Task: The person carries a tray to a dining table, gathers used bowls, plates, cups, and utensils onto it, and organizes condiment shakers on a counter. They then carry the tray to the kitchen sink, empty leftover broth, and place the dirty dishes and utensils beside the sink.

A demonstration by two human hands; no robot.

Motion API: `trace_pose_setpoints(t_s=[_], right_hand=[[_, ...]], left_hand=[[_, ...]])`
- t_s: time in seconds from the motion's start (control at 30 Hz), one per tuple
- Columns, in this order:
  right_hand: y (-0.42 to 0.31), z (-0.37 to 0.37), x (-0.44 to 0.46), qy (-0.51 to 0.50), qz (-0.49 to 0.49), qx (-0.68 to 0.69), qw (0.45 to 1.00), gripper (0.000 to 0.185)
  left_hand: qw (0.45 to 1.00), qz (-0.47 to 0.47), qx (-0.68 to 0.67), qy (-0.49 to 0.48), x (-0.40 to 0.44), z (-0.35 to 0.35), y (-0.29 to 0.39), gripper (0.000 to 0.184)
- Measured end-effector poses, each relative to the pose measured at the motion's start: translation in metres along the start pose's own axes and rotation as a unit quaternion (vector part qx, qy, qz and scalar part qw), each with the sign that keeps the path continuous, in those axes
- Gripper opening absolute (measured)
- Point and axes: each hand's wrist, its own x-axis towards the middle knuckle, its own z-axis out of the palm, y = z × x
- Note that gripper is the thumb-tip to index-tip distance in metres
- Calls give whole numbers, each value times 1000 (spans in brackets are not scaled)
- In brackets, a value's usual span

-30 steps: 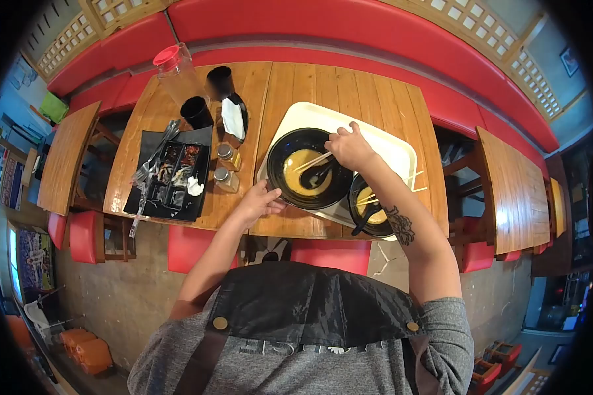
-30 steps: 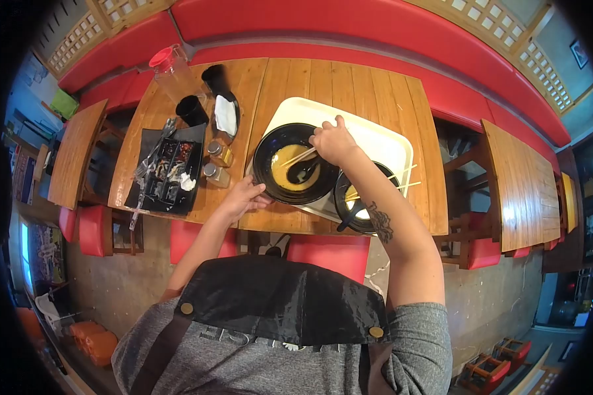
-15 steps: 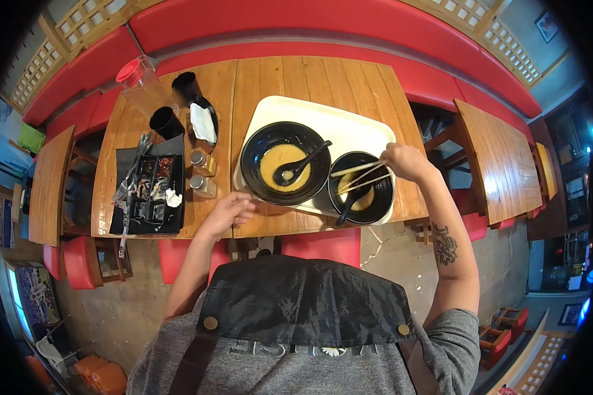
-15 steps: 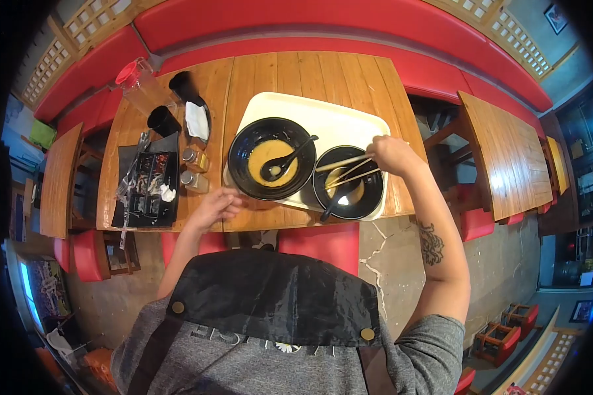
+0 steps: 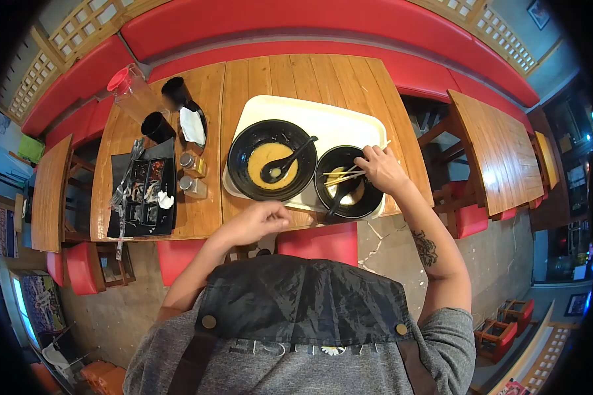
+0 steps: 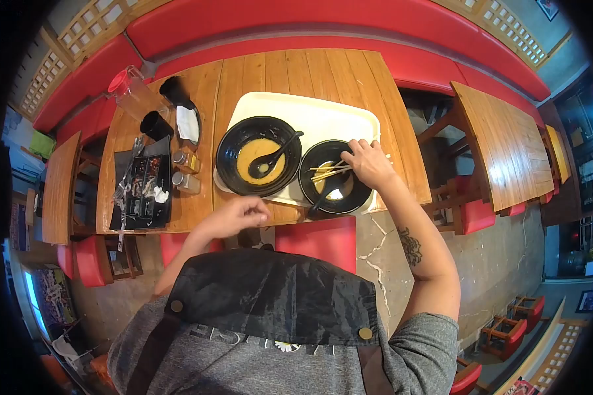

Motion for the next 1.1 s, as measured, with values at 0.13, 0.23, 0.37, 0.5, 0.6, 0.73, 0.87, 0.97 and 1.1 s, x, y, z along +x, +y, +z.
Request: trace_pose_setpoints(t_s=[0.13,0.23,0.37,0.5,0.6,0.73,0.87,0.97,1.1], right_hand=[[-1,-7,6,-44,-34,-59,997,16],[3,-5,4,-63,-45,-77,994,17],[9,-8,-7,-75,18,10,997,13],[15,-5,-13,-69,106,156,980,10],[11,-13,-3,-45,137,218,965,11],[-10,-13,24,17,106,235,966,12],[-43,-7,64,50,71,237,968,12],[-64,-3,95,53,35,199,978,12],[-75,1,118,-6,-26,94,995,15]], left_hand=[[977,53,171,119,17,-2,48,15],[973,33,173,149,20,0,51,17],[975,24,140,168,18,11,24,18],[995,-59,-50,66,42,45,3,31],[981,-178,-74,-38,70,63,-22,43],[937,-215,-274,-13,91,79,-33,51],[925,-172,-334,56,103,85,-33,39],[919,-143,-348,119,113,88,-34,31],[948,-33,-258,185,123,91,-45,37]])
